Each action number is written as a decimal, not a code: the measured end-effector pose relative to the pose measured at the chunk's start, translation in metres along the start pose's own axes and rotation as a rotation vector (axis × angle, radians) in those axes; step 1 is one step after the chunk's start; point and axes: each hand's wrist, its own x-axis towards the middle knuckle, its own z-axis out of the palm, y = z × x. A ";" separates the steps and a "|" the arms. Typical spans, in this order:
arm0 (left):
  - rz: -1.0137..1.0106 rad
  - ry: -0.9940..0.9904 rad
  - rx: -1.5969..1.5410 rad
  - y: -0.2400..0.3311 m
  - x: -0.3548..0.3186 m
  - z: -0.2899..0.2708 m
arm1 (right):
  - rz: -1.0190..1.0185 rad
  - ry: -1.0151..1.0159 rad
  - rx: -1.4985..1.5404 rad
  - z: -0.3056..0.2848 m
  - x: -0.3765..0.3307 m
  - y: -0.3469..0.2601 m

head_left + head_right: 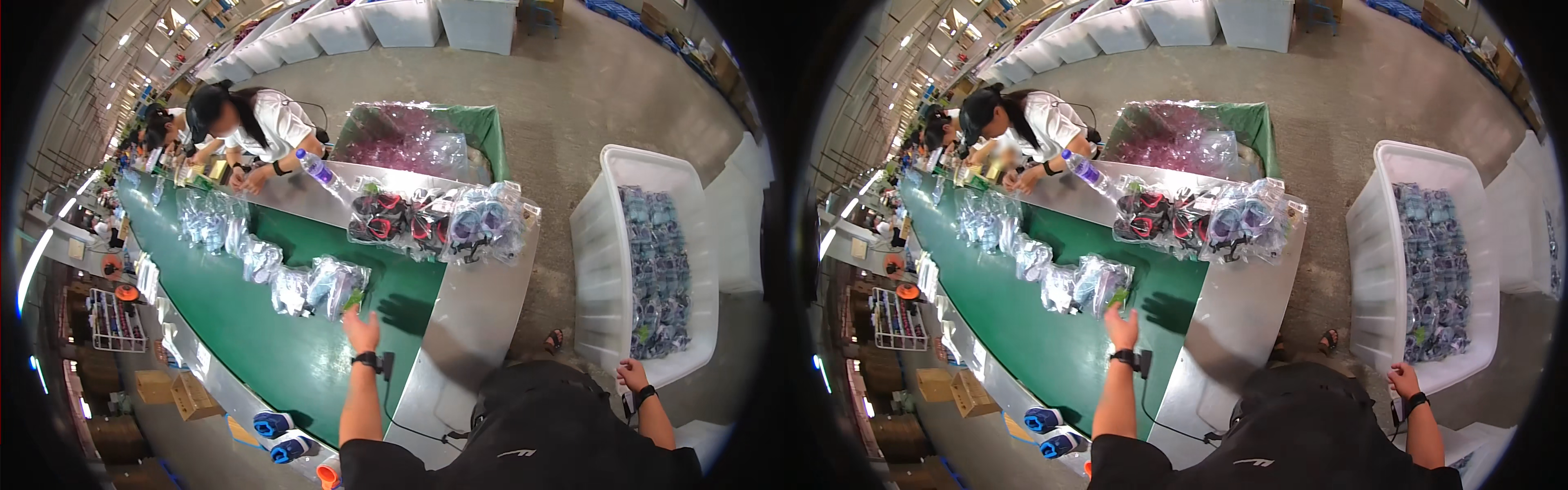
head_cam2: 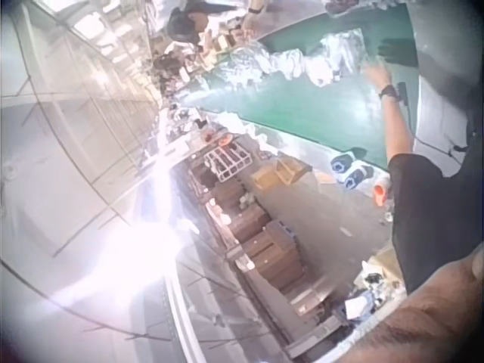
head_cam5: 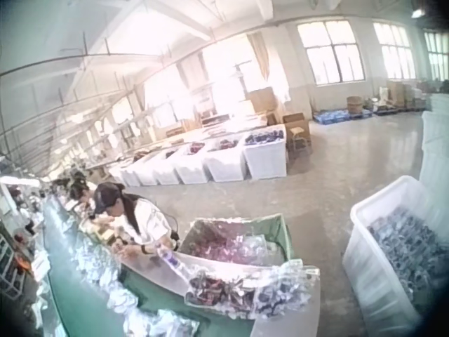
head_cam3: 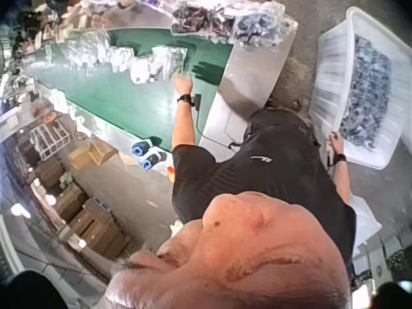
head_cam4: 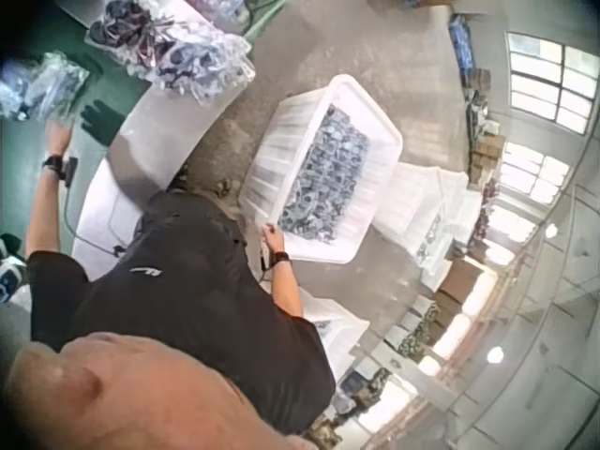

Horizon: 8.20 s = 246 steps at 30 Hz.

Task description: The person repeatedly picks up pairs of packaged slippers from a green conveyor belt and places them into a large white plastic bin. The task involves moving items from the belt to the bin in a repetitive cycle.

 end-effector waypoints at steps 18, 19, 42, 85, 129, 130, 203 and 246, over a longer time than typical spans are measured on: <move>-0.193 -0.100 -0.382 0.045 -0.070 0.033 | 0.035 -0.017 -0.041 0.045 -0.058 -0.006; -0.332 -0.087 -0.627 0.050 -0.073 0.036 | 0.013 -0.020 -0.089 0.041 -0.056 0.005; 0.229 -0.181 0.372 0.038 0.010 -0.013 | -0.024 0.137 -0.275 0.068 -0.062 0.014; -0.578 -0.449 -0.868 0.146 -0.128 -0.011 | -0.643 0.094 0.031 0.040 -0.068 -0.171; -0.362 -1.009 -0.454 0.312 -0.235 0.058 | -0.357 0.614 -0.403 -0.154 0.027 0.044; -0.389 -0.998 -0.419 0.297 -0.237 0.054 | -0.301 0.526 -0.442 -0.141 0.030 0.065; -0.570 -0.177 -1.121 0.057 -0.167 0.015 | -0.228 -0.068 -0.279 0.045 0.001 -0.055; -0.371 -1.085 -0.517 0.349 -0.281 0.098 | -0.650 0.659 -0.606 -0.216 0.017 0.019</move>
